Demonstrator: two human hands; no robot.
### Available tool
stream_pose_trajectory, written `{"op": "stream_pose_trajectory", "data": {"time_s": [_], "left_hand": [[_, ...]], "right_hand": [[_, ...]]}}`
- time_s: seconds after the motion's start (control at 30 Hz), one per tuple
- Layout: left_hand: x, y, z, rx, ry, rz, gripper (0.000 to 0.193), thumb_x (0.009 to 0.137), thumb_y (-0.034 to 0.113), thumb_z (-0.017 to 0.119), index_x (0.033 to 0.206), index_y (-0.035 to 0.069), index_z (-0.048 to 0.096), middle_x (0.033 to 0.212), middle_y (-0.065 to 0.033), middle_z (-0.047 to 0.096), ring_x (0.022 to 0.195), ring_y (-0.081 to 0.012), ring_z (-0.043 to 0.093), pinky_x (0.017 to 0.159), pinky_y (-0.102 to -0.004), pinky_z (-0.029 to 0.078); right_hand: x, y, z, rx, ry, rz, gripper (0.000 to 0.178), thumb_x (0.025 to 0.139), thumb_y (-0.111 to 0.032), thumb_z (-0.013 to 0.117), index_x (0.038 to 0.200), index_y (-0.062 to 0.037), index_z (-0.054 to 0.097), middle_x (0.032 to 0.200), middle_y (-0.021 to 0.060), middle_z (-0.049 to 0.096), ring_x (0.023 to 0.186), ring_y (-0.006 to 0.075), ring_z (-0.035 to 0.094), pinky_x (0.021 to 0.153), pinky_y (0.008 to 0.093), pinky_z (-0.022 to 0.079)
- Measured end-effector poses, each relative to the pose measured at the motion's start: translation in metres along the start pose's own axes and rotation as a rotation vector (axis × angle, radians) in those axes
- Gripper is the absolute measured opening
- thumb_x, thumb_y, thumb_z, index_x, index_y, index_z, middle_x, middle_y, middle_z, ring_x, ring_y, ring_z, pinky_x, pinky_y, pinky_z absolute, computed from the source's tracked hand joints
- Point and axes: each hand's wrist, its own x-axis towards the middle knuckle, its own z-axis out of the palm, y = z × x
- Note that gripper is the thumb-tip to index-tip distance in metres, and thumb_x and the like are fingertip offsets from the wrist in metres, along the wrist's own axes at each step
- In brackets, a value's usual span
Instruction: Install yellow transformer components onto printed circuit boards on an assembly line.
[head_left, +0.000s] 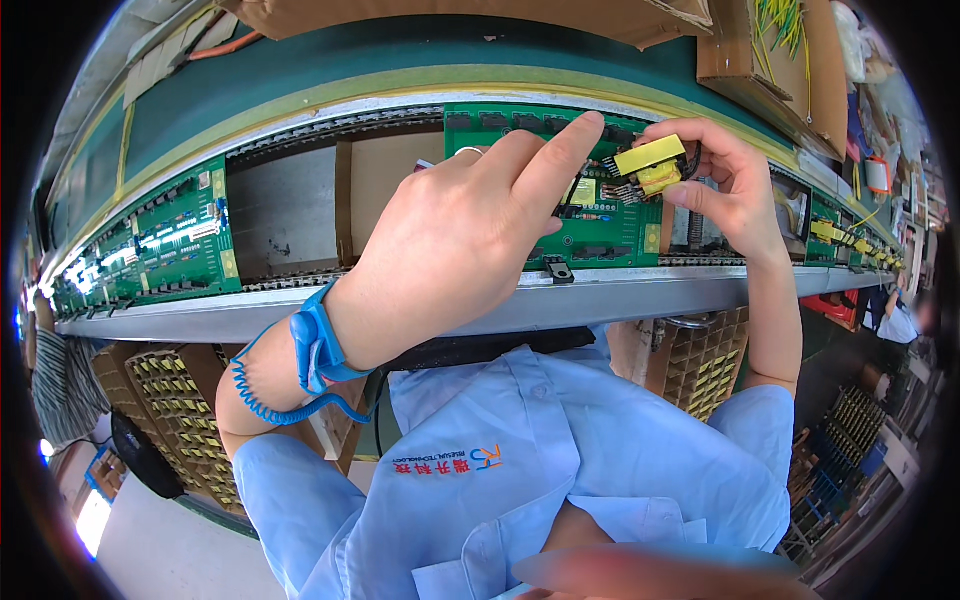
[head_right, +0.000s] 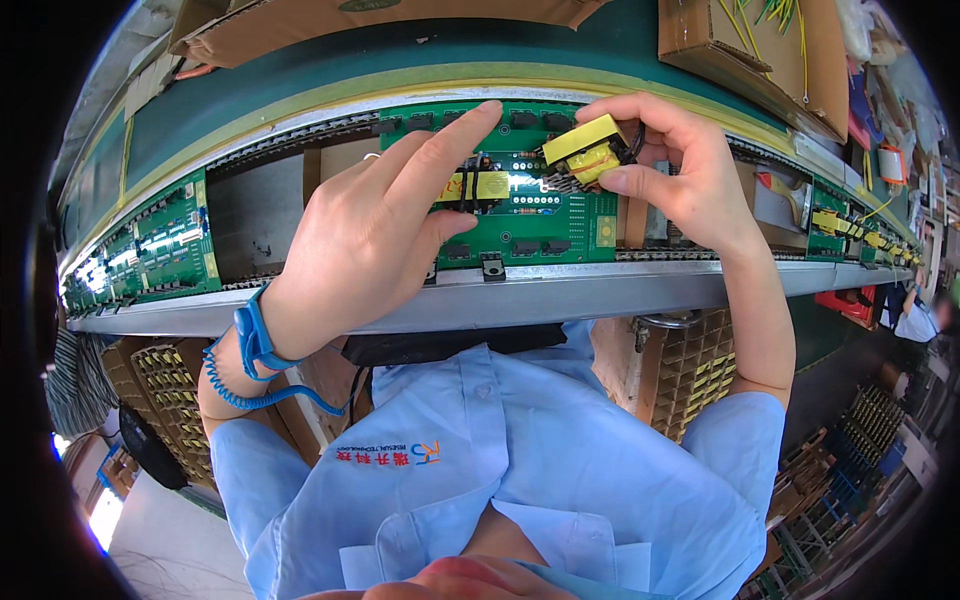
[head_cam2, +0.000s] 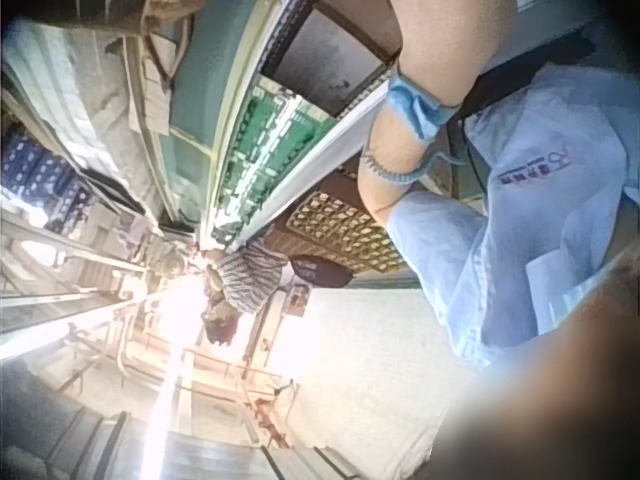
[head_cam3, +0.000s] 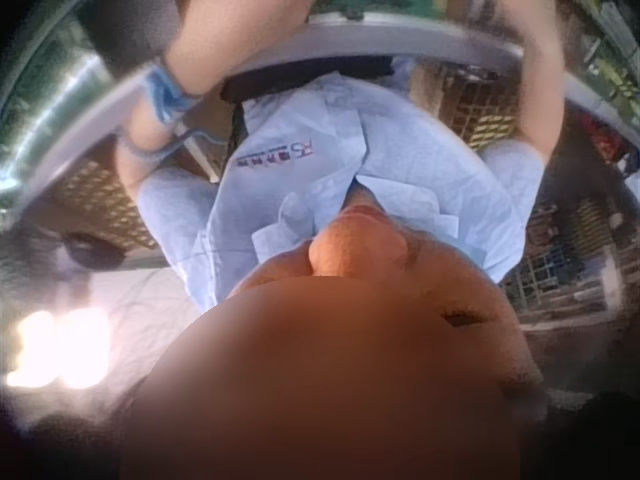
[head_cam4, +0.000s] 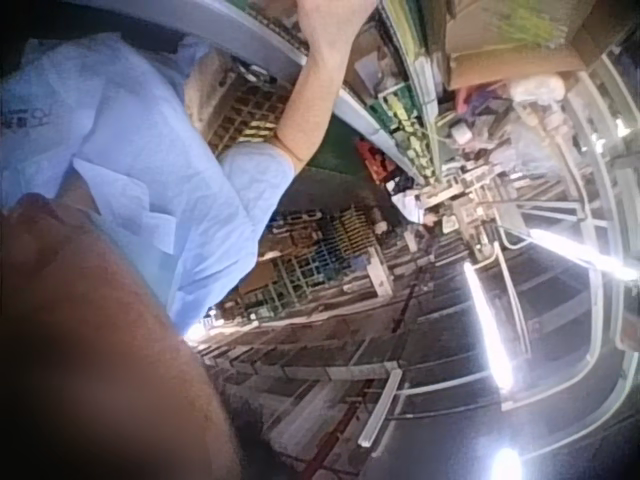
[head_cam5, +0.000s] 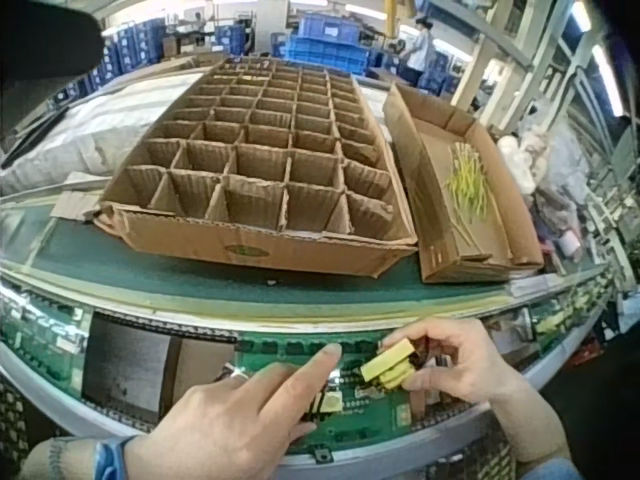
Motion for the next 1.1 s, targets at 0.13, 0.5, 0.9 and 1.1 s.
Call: {"op": "stream_pose_trajectory", "data": {"time_s": [0.13,0.5,0.9,1.1], "left_hand": [[0.000,-0.001,0.001,0.001,0.006,0.002,0.073,0.073,0.007,0.072,0.140,0.009,0.044,0.093,-0.0137,0.060,0.072,-0.0320,0.059,0.061,-0.0396,0.051],[0.001,0.002,0.002,0.020,0.004,-0.014,0.076,0.070,0.003,0.072,0.140,0.011,0.044,0.092,-0.0110,0.060,0.071,-0.0310,0.059,0.060,-0.0391,0.050],[0.002,0.008,0.003,0.069,-0.007,-0.059,0.073,0.070,0.000,0.072,0.138,0.011,0.046,0.099,-0.0131,0.063,0.076,-0.0321,0.062,0.062,-0.0385,0.051],[0.004,0.010,0.003,0.064,-0.023,-0.073,0.072,0.070,-0.002,0.072,0.137,0.009,0.047,0.099,-0.0132,0.063,0.080,-0.0323,0.064,0.064,-0.0380,0.052]], "right_hand": [[-0.001,-0.005,0.004,-0.070,0.032,-0.073,0.044,0.074,0.005,0.069,0.116,-0.0058,0.063,0.099,-0.0004,0.066,0.072,0.0051,0.054,0.061,0.0185,0.042],[0.003,-0.048,0.036,-0.825,0.004,-0.395,0.042,0.066,0.001,0.067,0.108,-0.0015,0.062,0.089,0.0109,0.061,0.079,0.0305,0.063,0.066,0.0382,0.051],[0.012,-0.047,0.041,-0.957,-0.136,-0.553,0.021,0.065,-0.002,0.061,0.085,0.0004,0.057,0.075,0.0125,0.058,0.076,0.0278,0.061,0.063,0.0368,0.051],[0.003,-0.037,0.051,-0.900,0.023,-0.543,0.030,0.064,-0.003,0.063,0.094,0.0000,0.060,0.075,0.0092,0.057,0.074,0.0240,0.060,0.058,0.0339,0.051]]}}
